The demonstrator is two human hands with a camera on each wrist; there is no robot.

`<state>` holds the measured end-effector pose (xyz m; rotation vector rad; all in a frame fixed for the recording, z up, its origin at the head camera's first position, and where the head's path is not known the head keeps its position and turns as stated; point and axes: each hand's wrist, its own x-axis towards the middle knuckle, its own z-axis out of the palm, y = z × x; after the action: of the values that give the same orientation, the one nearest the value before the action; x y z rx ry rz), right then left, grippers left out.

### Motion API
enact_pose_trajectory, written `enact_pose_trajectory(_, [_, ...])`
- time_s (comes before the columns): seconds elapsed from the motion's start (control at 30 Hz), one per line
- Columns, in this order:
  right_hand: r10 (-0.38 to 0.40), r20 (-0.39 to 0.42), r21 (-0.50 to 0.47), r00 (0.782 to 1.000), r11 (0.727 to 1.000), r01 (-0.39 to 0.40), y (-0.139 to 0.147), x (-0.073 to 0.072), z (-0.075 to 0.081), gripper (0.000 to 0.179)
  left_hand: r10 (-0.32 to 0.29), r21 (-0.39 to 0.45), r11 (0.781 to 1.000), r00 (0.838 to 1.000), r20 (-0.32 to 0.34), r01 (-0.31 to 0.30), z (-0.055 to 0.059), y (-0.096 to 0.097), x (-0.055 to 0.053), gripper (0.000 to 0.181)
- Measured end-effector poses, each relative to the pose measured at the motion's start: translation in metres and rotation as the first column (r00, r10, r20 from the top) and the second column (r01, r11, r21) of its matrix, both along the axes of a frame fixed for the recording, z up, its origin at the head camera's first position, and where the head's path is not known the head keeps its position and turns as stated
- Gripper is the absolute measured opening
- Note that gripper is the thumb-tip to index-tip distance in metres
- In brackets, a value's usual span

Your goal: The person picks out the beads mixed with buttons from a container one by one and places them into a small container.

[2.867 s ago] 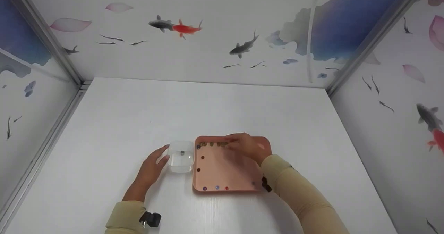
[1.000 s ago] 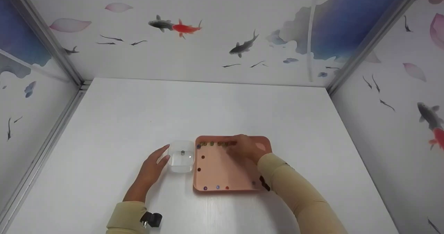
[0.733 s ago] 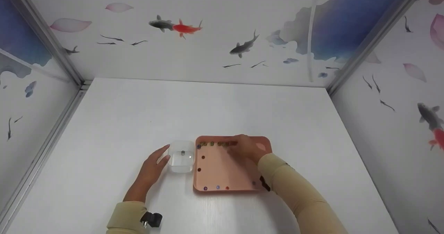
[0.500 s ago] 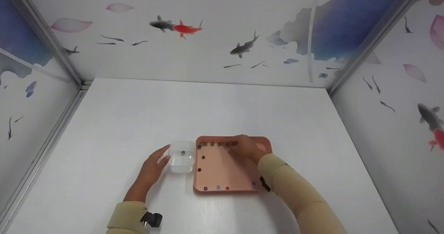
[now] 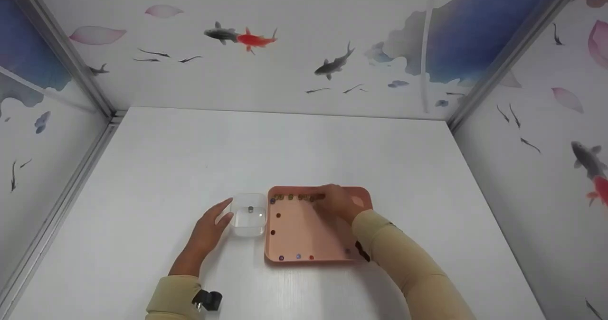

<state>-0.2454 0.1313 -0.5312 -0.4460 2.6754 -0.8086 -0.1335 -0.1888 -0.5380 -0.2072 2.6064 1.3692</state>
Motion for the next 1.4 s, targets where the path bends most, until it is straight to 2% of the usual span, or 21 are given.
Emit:
enact_pose_trajectory(0.23, [0.05, -0.014, 0.013, 0.999, 0.999, -0.049, -0.002, -0.002, 0.003, 0.032, 0.004, -0.006, 1.0, 1.0, 0.001, -0.004, 0.001, 0.0, 0.0, 0.05])
enact_pose_trajectory(0.67, [0.004, -0.012, 0.095, 1.0, 0.996, -0.003, -0.011, -0.003, -0.002, 0.028, 0.025, -0.03, 0.999, 1.0, 0.007, -0.025, 0.001, 0.0, 0.001, 0.049])
enact_pose_trajectory(0.93, [0.004, -0.045, 0.067, 0.999, 0.998, -0.001, -0.014, 0.002, -0.003, 0.022, 0.008, -0.01, 1.0, 1.0, -0.012, -0.008, 0.0, -0.001, 0.001, 0.049])
enact_pose_trajectory(1.1, [0.003, -0.078, 0.086, 0.997, 0.996, 0.003, -0.015, 0.003, -0.005, 0.024, 0.007, 0.006, 1.0, 1.0, -0.019, -0.007, 0.0, -0.002, 0.001, 0.049])
enact_pose_trajectory(1.4, [-0.019, -0.043, 0.083, 0.999, 0.996, 0.023, -0.016, 0.005, -0.006, 0.026, 0.013, -0.005, 1.0, 1.0, -0.021, -0.013, -0.002, 0.002, 0.001, 0.049])
